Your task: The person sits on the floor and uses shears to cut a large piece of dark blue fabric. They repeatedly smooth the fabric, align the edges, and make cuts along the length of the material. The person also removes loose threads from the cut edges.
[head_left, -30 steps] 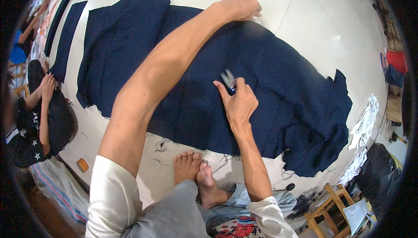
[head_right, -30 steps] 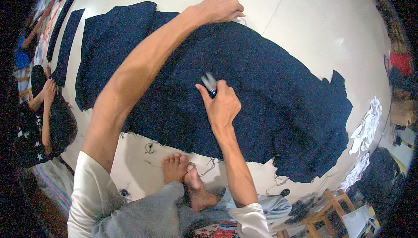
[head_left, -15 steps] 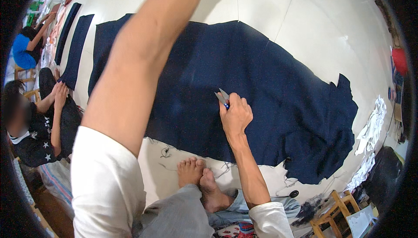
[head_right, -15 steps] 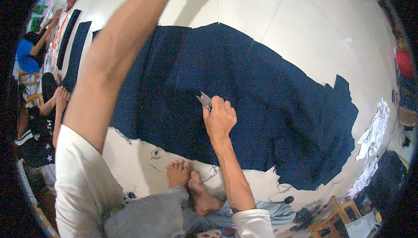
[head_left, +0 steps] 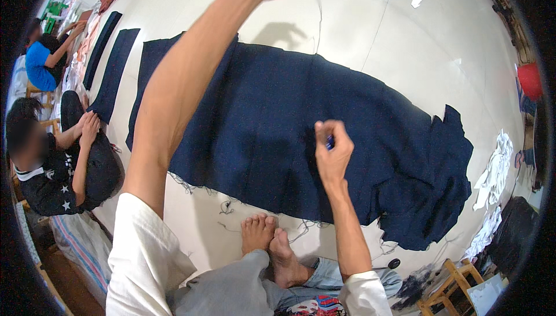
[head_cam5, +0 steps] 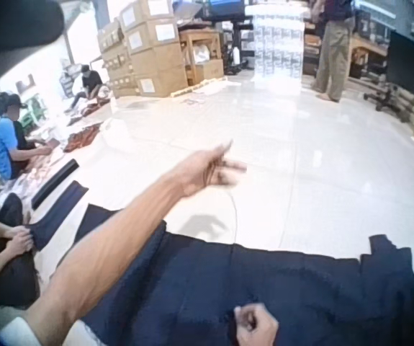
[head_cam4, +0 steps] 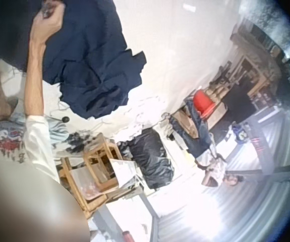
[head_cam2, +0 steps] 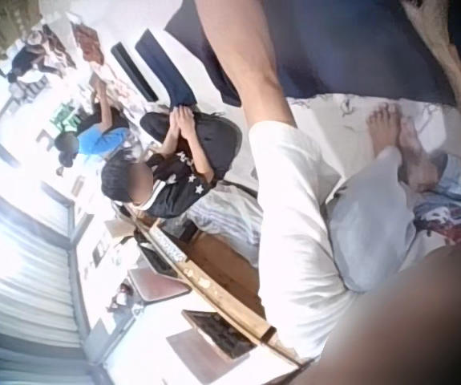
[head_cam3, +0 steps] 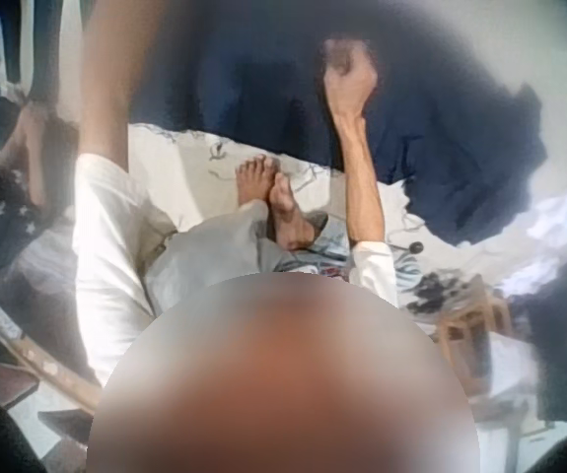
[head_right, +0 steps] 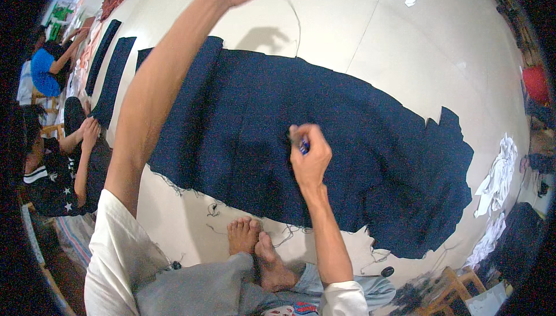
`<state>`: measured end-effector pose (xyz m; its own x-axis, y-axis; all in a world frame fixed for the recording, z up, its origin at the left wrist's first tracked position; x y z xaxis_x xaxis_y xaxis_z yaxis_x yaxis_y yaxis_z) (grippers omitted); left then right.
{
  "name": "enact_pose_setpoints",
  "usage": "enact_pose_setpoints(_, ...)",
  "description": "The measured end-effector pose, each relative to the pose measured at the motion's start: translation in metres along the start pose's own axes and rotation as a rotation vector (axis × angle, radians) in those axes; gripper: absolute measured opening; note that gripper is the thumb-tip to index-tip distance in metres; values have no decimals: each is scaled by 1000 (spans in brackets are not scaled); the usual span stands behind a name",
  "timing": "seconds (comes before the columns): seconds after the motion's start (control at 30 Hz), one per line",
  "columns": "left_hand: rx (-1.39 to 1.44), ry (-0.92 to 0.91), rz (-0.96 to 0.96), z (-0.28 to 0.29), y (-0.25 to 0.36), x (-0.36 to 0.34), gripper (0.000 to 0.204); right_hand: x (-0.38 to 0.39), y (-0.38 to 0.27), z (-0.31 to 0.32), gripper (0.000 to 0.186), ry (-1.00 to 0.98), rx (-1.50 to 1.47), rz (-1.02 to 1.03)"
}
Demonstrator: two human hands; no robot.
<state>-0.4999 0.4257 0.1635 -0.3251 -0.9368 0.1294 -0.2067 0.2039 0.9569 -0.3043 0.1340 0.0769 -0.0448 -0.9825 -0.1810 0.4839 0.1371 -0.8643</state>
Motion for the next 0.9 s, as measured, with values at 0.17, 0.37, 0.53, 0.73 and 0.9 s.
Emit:
enact_pose_setpoints(0.17,-19,-74,-27,-25,8,44,55,-113,8,-28,49,-136,-332,-228)
enact_pose_setpoints(0.37,-12,282,-536,-17,28,99,50,-179,31,-85,37,-430,-292,-246)
enact_pose_setpoints(0.53,-984,821,-217,-65,-109,191,104,-195,60,-74,38,-329,-274,-480)
enact_pose_setpoints(0.73,-1429,531,14,-114,-215,208,101,-227,97,-98,27,-428,-285,-675)
enact_pose_setpoints(0.9,-1391,504,58,-111,-212,205,97,-348,145,-125,22,-328,-281,-544)
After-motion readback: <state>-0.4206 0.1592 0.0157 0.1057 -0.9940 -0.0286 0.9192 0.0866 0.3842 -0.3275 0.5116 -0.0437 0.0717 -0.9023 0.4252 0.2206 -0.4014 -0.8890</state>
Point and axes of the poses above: each hand's wrist, its own x-axis away from the middle knuckle, its own z-axis out of the back of the hand, y = z × x, the point moved 9 cm from there along -x, towards the middle knuckle, and after that the axes turned 1 degree about y, right-handed, at the moved point
